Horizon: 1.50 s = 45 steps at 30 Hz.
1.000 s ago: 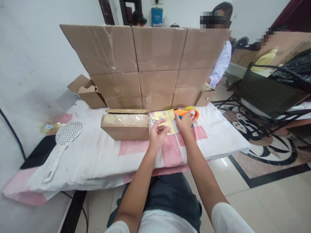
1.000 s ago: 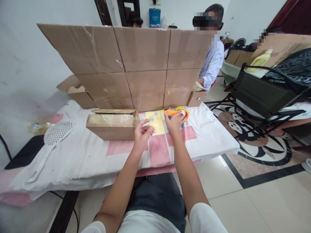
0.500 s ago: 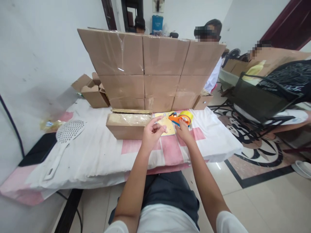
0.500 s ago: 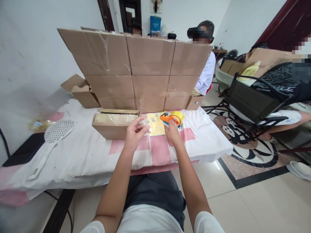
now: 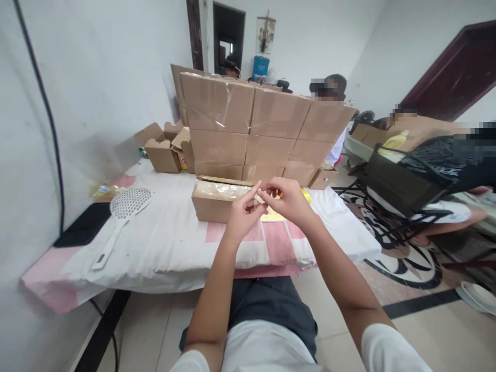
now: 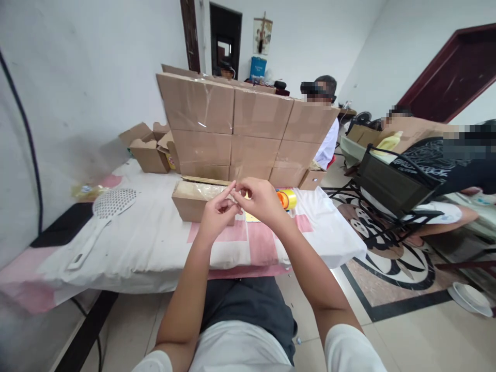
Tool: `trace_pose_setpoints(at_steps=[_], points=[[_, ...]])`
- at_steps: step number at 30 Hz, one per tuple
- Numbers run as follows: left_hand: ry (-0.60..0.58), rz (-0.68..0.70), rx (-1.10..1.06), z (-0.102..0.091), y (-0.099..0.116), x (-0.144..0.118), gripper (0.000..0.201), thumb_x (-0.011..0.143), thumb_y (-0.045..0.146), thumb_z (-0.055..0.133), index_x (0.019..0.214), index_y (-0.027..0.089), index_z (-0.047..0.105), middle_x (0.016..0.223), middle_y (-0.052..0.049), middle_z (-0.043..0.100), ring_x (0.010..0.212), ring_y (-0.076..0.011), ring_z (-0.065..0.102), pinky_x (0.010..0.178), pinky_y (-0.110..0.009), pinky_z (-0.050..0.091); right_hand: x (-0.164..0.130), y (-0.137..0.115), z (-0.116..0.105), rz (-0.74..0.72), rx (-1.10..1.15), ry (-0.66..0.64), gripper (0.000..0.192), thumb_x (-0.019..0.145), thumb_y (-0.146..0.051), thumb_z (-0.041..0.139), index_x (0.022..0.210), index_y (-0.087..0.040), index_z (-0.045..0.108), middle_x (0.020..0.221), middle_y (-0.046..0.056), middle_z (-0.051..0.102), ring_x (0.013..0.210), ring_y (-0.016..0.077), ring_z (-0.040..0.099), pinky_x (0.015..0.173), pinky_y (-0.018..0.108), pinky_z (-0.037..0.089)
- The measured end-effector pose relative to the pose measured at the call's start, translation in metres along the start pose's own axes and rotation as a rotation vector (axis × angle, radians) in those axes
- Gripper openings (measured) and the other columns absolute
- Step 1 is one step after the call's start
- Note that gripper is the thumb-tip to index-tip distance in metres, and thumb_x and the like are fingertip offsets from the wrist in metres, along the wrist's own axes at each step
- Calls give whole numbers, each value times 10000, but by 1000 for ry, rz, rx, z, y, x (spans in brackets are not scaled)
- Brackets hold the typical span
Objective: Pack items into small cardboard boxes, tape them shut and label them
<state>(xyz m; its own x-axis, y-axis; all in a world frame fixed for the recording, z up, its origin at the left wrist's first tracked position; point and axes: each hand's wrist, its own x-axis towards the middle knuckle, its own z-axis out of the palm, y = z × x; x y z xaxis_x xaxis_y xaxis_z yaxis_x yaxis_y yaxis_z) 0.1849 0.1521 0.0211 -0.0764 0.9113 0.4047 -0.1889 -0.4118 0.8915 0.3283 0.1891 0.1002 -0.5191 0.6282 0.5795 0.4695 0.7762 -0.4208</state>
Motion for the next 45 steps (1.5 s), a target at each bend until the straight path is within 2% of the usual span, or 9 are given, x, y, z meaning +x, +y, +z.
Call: trace_pose_setpoints(at_steps=[4,8,11,14,17,23,28,34,45], points=[[115,-78,33,-31,8,-4,821,814,291,777,1575,223,477,607,65,614,582,-102,577,614,-222,449,16,-14,4,-9,44,41,276,910,-332,660,678,-183,633,607,-13,582,578,112,483,592,263,376],[516,-30,80,-93,-2,-1,754,803,426,805,1481,194,571,550,78,524,506,-107,492,579,-243,428,42,-22,-1,110,178,238,303,866,-431,705,703,-179,662,621,-5,571,591,120,476,561,264,347],[695,92,215,-141,-22,16,547,818,393,765,1323,204,671,767,2,645,699,-137,594,695,-259,477,69,-25,11,165,243,123,303,827,-444,722,703,-168,693,624,-3,569,609,119,470,568,263,346],[654,112,385,-176,-43,42,451,779,287,738,1228,242,731,1170,-81,670,981,-196,628,821,-300,503,96,-24,43,212,290,-67,301,814,-429,694,697,-152,704,606,-11,553,593,106,445,564,259,332],[494,64,352,-197,-63,65,453,750,255,697,1198,253,759,1326,-93,632,1194,-262,591,963,-360,503,116,-19,81,212,255,-152,255,797,-370,652,698,-144,718,597,-14,556,589,102,440,569,259,324],[315,-38,-89,-205,-100,73,564,747,322,613,1300,254,704,1381,-60,677,1302,-283,596,1100,-410,457,144,-4,135,331,461,-245,235,728,-373,668,714,-144,723,578,-24,543,566,98,425,558,259,314],[343,46,-105,-202,-110,70,407,756,318,621,1138,239,738,1398,-47,677,1336,-287,581,1136,-406,427,148,20,159,388,566,-265,246,679,-384,698,711,-141,725,576,-30,541,568,93,405,565,258,314],[391,86,-66,-205,-111,68,220,764,335,650,928,225,747,1308,-58,700,1304,-278,592,1138,-390,414,138,38,171,402,508,-231,265,698,-404,696,723,-142,729,613,-13,584,590,106,427,579,263,340],[440,-12,-164,-199,-121,59,390,794,501,707,1067,227,756,1226,-60,759,1219,-263,663,1093,-380,465,136,38,182,332,441,-272,207,745,-307,681,733,-115,758,607,-1,617,599,108,458,607,252,366]])
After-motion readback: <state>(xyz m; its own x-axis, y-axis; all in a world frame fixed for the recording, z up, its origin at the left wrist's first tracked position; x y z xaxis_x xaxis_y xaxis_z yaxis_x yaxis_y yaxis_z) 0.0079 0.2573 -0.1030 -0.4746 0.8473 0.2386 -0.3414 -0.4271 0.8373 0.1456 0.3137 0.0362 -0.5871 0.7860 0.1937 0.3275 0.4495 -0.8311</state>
